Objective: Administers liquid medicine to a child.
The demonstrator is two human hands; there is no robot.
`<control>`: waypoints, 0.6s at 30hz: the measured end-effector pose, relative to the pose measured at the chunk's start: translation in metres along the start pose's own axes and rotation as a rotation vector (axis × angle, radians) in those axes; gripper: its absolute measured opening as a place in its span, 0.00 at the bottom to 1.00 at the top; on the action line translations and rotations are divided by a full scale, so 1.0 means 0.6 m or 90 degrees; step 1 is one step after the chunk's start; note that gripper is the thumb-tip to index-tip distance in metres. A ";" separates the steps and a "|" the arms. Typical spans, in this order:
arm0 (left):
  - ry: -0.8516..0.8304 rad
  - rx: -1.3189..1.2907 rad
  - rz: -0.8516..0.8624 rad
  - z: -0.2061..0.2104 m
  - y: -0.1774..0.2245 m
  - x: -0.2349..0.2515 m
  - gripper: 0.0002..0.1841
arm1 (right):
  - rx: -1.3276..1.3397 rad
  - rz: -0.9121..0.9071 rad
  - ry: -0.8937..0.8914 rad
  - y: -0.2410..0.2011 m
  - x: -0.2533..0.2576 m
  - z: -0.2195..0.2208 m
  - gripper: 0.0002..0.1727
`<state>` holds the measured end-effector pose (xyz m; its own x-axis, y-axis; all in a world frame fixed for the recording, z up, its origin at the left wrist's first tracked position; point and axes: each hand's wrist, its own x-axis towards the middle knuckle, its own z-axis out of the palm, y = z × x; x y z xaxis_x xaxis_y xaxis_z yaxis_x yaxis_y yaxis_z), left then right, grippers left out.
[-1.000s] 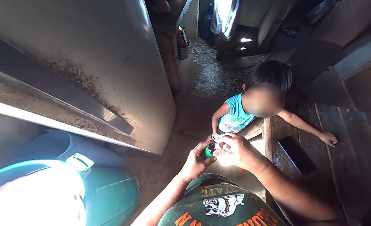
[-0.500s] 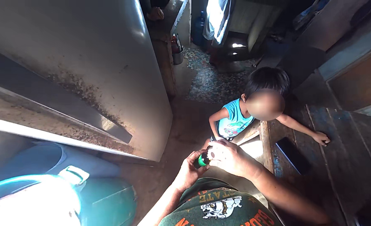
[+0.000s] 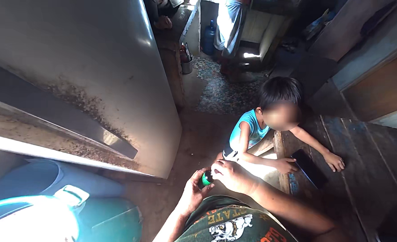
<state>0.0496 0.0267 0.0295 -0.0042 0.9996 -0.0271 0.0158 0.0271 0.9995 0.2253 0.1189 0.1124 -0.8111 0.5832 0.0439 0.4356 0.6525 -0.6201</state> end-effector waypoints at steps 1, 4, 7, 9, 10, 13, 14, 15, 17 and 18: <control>-0.002 0.002 -0.001 -0.001 0.000 -0.002 0.30 | -0.003 0.000 -0.004 -0.001 0.002 0.002 0.11; -0.030 -0.031 0.007 -0.009 0.007 -0.007 0.27 | -0.033 -0.078 0.029 -0.005 0.009 0.008 0.12; -0.175 -0.177 0.000 -0.032 0.013 -0.012 0.20 | -0.047 -0.231 0.050 -0.003 0.026 0.007 0.16; -0.386 -0.324 -0.046 -0.055 0.007 -0.007 0.15 | -0.044 -0.340 0.057 -0.005 0.042 0.006 0.23; -0.489 -0.375 -0.065 -0.063 0.004 -0.003 0.16 | -0.036 -0.391 0.065 -0.007 0.049 0.008 0.26; -0.580 -0.417 -0.094 -0.075 0.006 0.002 0.16 | -0.038 -0.446 0.127 -0.012 0.060 0.028 0.30; -0.532 -0.399 -0.109 -0.077 0.008 0.000 0.14 | -0.056 -0.418 0.154 -0.008 0.062 0.037 0.28; -0.446 -0.369 -0.131 -0.076 0.011 -0.004 0.10 | -0.071 -0.375 0.169 0.000 0.064 0.047 0.26; -0.241 -0.265 -0.169 -0.061 0.020 -0.012 0.10 | -0.083 -0.280 0.159 0.017 0.066 0.065 0.25; -0.155 -0.200 -0.168 -0.050 0.020 -0.014 0.13 | -0.079 -0.227 0.129 0.022 0.065 0.069 0.26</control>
<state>0.0197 0.0184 0.0423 0.2667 0.9319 -0.2458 -0.2572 0.3146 0.9137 0.1830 0.1303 0.0738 -0.8319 0.3855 0.3991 0.1951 0.8766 -0.4399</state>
